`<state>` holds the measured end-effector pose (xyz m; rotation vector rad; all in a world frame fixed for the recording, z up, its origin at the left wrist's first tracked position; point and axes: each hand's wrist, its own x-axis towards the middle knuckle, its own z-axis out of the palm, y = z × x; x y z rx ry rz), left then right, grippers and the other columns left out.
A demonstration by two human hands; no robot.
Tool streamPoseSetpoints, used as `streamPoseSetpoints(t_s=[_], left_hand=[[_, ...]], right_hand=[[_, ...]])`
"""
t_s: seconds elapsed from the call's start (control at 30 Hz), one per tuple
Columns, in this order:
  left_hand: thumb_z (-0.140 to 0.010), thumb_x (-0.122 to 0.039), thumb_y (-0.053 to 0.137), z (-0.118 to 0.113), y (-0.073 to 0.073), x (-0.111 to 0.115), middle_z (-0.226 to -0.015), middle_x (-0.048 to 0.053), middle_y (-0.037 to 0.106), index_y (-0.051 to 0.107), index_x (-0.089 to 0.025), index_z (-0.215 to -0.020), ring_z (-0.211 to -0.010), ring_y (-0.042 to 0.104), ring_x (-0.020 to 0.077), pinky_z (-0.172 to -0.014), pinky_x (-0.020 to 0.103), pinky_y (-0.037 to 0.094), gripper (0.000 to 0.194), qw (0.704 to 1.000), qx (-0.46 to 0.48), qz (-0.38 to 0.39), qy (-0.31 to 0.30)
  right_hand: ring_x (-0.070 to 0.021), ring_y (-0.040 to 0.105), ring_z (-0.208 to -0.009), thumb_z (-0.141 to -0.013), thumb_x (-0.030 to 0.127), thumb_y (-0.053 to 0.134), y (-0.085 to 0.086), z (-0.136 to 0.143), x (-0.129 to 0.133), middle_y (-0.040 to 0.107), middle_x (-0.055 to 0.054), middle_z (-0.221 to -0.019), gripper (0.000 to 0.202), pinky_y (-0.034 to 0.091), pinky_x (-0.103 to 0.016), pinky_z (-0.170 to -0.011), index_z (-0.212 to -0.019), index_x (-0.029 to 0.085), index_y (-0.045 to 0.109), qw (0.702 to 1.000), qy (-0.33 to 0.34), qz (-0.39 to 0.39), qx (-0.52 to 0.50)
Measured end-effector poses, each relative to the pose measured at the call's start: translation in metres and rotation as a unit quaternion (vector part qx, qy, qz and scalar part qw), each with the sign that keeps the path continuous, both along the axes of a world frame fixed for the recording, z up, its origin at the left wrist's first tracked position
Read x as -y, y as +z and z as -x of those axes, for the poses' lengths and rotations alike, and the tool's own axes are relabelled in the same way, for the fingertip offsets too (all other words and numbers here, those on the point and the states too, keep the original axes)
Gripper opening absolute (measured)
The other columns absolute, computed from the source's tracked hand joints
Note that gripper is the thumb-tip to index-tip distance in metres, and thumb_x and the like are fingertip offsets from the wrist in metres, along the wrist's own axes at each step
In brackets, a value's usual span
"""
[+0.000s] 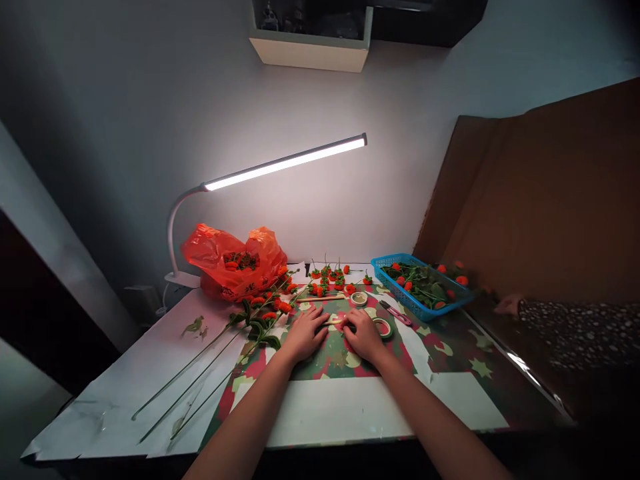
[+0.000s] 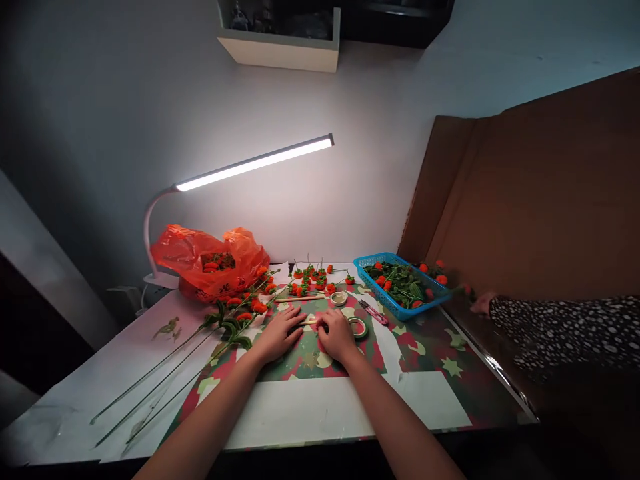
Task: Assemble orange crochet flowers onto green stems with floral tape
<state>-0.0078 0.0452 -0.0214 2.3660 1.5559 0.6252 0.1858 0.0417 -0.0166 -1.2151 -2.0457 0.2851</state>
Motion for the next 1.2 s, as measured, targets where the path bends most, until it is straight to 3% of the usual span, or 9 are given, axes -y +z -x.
streamPoseSetpoints(t_s=[0.2,0.53,0.93,1.2], left_hand=[[-0.084,-0.034,0.05,0.0023,-0.0049,-0.0065,-0.14,0.009,0.046,0.057,-0.023,-0.125,-0.133,0.036,0.0272,-0.109,0.047,0.029,0.043,1.0,0.013,-0.01,-0.007],[-0.084,-0.035,0.048,0.0007,0.0019,-0.0039,-0.141,0.011,0.045,0.057,-0.019,-0.126,-0.133,0.036,0.0276,-0.109,0.046,0.029,0.045,1.0,0.007,0.008,-0.002],[-0.083,-0.036,0.051,0.0029,-0.0078,-0.0072,-0.139,0.008,0.048,0.059,-0.024,-0.123,-0.131,0.039,0.0274,-0.108,0.046,0.031,0.042,0.999,0.036,-0.016,-0.003],[-0.084,-0.035,0.05,0.0021,-0.005,-0.0062,-0.14,0.009,0.046,0.059,-0.023,-0.124,-0.132,0.037,0.0281,-0.108,0.047,0.03,0.043,1.0,0.027,-0.01,-0.003]], right_hand=[[-0.0179,0.049,-0.082,-0.076,0.007,0.052,0.0008,-0.0015,-0.0003,0.059,-0.003,-0.079,0.015,0.036,-0.029,-0.075,-0.069,0.019,0.058,1.0,-0.007,-0.004,0.003],[-0.0166,0.049,-0.082,-0.077,0.006,0.051,0.0014,-0.0016,-0.0004,0.058,-0.002,-0.078,0.016,0.035,-0.028,-0.075,-0.069,0.018,0.057,1.0,-0.004,0.003,-0.006],[-0.0173,0.05,-0.083,-0.076,0.006,0.052,-0.0001,-0.0009,-0.0014,0.06,-0.002,-0.081,0.016,0.036,-0.029,-0.076,-0.069,0.019,0.058,1.0,-0.006,0.004,-0.002],[-0.0173,0.05,-0.083,-0.076,0.007,0.052,-0.0008,-0.001,-0.0017,0.059,-0.002,-0.08,0.016,0.036,-0.029,-0.076,-0.069,0.019,0.058,1.0,-0.001,0.001,-0.008]])
